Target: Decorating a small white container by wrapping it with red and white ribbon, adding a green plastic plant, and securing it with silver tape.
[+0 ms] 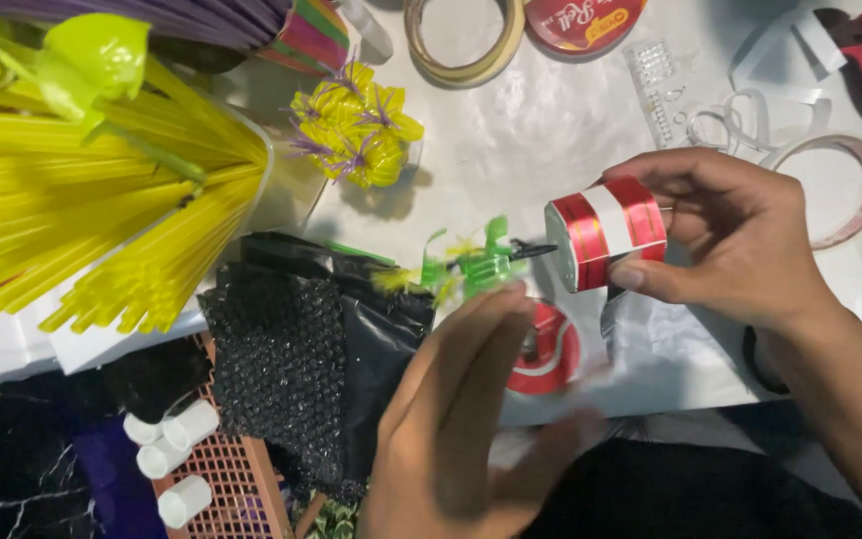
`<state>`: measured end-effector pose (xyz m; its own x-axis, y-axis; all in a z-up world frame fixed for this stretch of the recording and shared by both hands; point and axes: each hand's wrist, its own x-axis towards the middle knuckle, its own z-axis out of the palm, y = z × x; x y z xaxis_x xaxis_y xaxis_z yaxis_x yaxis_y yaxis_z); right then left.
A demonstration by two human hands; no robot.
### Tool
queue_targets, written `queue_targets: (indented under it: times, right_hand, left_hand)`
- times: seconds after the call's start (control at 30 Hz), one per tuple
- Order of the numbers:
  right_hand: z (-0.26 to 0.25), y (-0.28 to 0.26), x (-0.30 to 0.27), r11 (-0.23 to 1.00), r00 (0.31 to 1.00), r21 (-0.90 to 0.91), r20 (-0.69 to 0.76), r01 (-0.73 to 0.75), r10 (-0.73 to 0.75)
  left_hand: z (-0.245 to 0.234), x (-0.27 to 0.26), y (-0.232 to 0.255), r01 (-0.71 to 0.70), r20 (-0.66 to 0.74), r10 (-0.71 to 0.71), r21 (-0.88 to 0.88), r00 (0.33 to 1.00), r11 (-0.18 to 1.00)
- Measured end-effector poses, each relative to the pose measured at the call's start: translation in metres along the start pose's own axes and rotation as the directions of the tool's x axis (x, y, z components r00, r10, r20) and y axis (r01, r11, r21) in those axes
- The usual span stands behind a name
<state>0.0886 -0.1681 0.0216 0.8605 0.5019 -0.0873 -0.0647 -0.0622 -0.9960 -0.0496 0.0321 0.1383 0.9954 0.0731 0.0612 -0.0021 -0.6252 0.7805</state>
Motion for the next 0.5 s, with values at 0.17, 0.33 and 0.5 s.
queue_targets:
  times: [0.17, 0.33, 0.5]
  right_hand:
    - [0.012, 0.001, 0.011, 0.999, 0.998, 0.029, 0.044, 0.031, -0.033]
    - [0.012, 0.012, 0.023, 0.999, 0.998, 0.048, 0.057, 0.022, -0.024]
    - [0.007, -0.005, 0.035, 0.999, 0.986, -0.026, 0.166, 0.026, -0.022]
  left_hand:
    - [0.0, 0.025, -0.002, -0.227, -0.02, 0.229, 0.073, 0.973, 0.971]
    - [0.006, 0.066, -0.02, -0.186, 0.025, 0.185, 0.219, 0.982, 0.958]
    - [-0.003, 0.09, -0.034, -0.125, 0.259, 0.103, 0.07, 0.96, 0.99]
